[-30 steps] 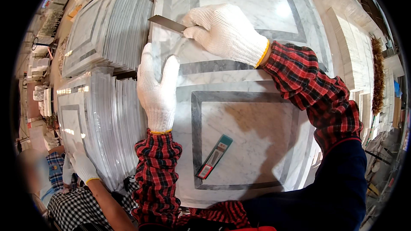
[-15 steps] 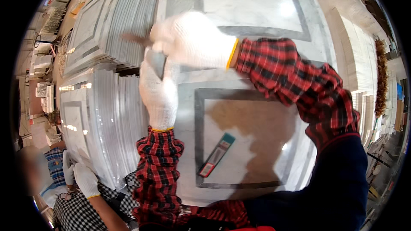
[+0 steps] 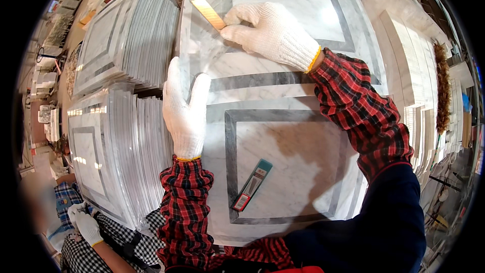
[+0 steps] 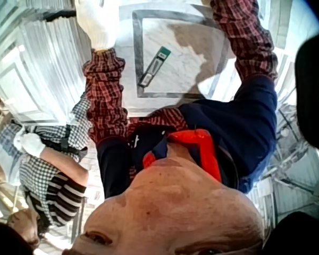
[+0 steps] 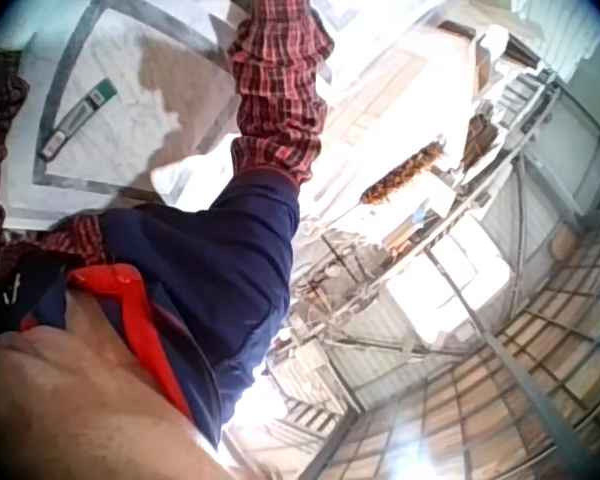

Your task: The person uses a utility knife to cut the plastic wrap on a stack of large, flat, marble-patterned tiles. They carefully slice along the edges and across the surface of the tiles to remove the protective film.

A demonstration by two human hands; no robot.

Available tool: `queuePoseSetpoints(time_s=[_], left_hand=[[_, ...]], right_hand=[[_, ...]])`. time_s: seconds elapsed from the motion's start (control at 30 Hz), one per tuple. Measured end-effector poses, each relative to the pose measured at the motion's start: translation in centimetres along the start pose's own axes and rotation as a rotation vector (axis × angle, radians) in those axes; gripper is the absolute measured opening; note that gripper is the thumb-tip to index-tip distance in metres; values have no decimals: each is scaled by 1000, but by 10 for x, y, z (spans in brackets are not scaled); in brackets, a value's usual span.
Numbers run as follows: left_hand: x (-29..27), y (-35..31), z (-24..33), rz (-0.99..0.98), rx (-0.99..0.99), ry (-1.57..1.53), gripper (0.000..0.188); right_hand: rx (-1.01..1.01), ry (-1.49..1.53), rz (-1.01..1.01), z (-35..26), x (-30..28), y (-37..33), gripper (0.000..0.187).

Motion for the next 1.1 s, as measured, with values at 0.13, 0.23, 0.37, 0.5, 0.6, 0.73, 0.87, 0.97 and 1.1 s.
queuePoseSetpoints(time_s=[0.13, 0.23, 0.37, 0.5, 0.6, 0.73, 0.87, 0.97, 1.1], left_hand=[[4, -1, -5, -9, -24, -15, 68], [2, -1, -1, -16, -51, -36, 68], [1, -2, -4, 6, -35, -32, 68], [1, -2, 2, -57, -111, -58, 65], [1, -1, 1, -50, -89, -21, 64], [2, 0, 1, -31, -74, -17, 65], [4, -1, -3, 29, -10, 19, 66], [5, -1, -3, 34, 3, 41, 67], [5, 0, -2, 16, -23, 49, 69]], right_hand=[[-105, -174, 21, -3, 2, -1, 21], [-192, -265, 18, -6, 4, -1, 20], [-275, -327, 27, -10, 7, 0, 19], [-311, -386, 27, -12, 7, 0, 19], [-383, -414, 50, -14, 9, 0, 18], [-470, -452, 55, -13, 14, 1, 21], [-472, -457, 46, -12, 17, 1, 21], [-365, -382, 42, -8, 17, 0, 19], [-333, -386, 52, -7, 18, 2, 19]])
Point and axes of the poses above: each hand's wrist, its own y-axis towards the middle knuckle, its own x-axis out of the palm, z = x × y, the point moved 5 cm from there along y, towards the middle knuckle, and after that the axes turned 2 degrees about -y, right-handed, at the moved point
